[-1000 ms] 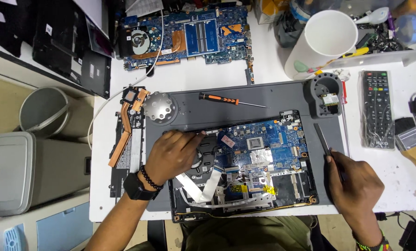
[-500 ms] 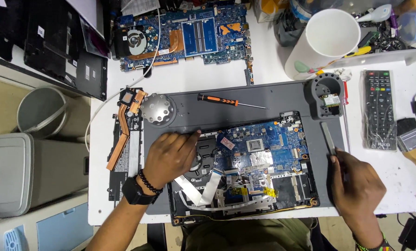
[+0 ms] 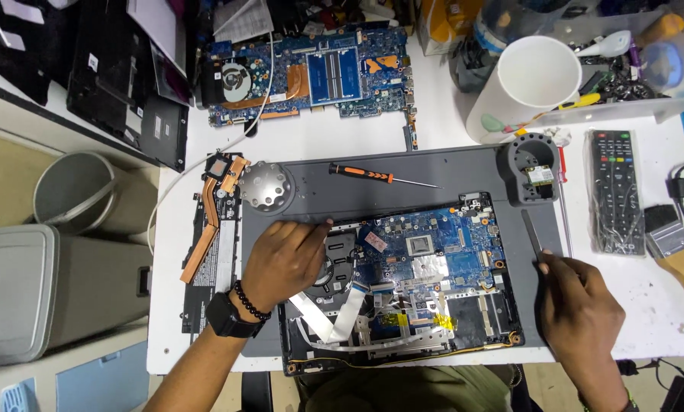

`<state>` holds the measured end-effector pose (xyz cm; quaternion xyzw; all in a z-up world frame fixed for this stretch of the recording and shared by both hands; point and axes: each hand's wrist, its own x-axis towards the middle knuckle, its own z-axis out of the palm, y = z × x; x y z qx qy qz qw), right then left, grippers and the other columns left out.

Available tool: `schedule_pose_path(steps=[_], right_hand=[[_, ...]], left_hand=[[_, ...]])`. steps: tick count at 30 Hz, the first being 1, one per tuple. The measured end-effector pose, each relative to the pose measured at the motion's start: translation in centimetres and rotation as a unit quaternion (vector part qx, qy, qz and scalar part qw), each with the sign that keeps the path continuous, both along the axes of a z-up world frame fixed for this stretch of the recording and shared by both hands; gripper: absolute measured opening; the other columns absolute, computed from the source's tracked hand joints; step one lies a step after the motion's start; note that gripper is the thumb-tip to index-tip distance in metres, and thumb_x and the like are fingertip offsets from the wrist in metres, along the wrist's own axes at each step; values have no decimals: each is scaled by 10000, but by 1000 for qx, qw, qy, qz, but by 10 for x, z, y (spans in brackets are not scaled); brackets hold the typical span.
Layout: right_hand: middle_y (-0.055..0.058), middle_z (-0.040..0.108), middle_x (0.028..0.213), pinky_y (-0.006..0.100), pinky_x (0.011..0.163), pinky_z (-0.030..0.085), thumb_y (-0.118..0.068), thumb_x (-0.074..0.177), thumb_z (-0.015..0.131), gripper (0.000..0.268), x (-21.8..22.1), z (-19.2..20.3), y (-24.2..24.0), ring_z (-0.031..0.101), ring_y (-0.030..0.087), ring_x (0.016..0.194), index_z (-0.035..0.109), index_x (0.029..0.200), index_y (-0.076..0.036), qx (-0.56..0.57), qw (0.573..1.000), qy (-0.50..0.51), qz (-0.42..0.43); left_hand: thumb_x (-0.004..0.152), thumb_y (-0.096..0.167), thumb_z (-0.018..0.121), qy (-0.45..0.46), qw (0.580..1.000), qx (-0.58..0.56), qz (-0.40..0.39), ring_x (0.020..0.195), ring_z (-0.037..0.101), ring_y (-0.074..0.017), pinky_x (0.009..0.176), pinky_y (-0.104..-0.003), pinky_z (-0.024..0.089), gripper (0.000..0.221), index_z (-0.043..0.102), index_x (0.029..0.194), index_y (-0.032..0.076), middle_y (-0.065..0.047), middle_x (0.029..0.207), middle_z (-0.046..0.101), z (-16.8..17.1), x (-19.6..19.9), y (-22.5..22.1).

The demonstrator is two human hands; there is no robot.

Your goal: Repairing a laptop by connecting internal ribbon cables and securing components with a screwdriver.

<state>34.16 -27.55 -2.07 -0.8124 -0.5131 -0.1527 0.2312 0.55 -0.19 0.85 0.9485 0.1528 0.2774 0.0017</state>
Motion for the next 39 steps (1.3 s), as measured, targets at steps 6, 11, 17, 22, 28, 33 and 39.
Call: schedule_pose_path(steps=[6,11,17,22,28,33,39], right_hand=[[94,722,1159,403,588,473,-152,1122,701,165,0,-5,-3,716,274,868,802,1251,-133,-26,999,-19,-7],[74,724,1159,393,565,450,-191,1136,735,154,2,-14,-5,694,242,822,828,1256,-166,-18,998,-40,-37],[143,712,1206,411,683,510,-148,1188,723,235,8,-15,-10,708,307,900,849,1373,-75,-27,998,-61,-6],[223,744,1215,405,778,547,-85,1226,819,195,4,-10,-14,715,338,959,880,1332,67,14,996,-64,52],[298,751,1184,432,780,565,-64,1229,815,249,8,-10,-12,716,394,958,880,1315,161,30,990,-104,95],[330,728,1188,427,758,555,-17,1254,798,225,9,-12,-13,695,398,933,867,1315,188,32,991,-80,102],[339,729,1156,431,733,529,41,1244,811,173,7,-10,-12,673,388,881,869,1292,197,47,990,-67,111]], left_hand=[[938,41,687,4,1000,3,1,739,562,-206,660,-343,455,317,698,1254,14,-48,928,641,-1,-1,-2],[924,56,720,-4,1000,2,-10,734,535,-221,676,-353,441,303,709,1225,25,-61,939,642,-6,-2,-1],[933,25,646,-11,1000,9,-10,809,622,-252,710,-386,489,300,720,1223,31,-61,943,679,-14,-5,4],[930,70,695,-18,999,51,3,707,565,-206,628,-340,460,243,751,1166,53,-34,849,659,-13,-10,4],[978,225,722,-12,999,46,23,720,568,-213,646,-349,447,198,763,1097,73,-23,867,666,-1,-6,0],[1028,469,615,23,994,-87,-62,1010,629,-270,843,-425,501,441,728,1221,89,-65,1218,656,-2,-8,-5],[961,588,679,59,989,-112,-76,1091,590,-303,940,-440,471,641,670,1294,41,-113,1295,605,-5,-7,-7]])
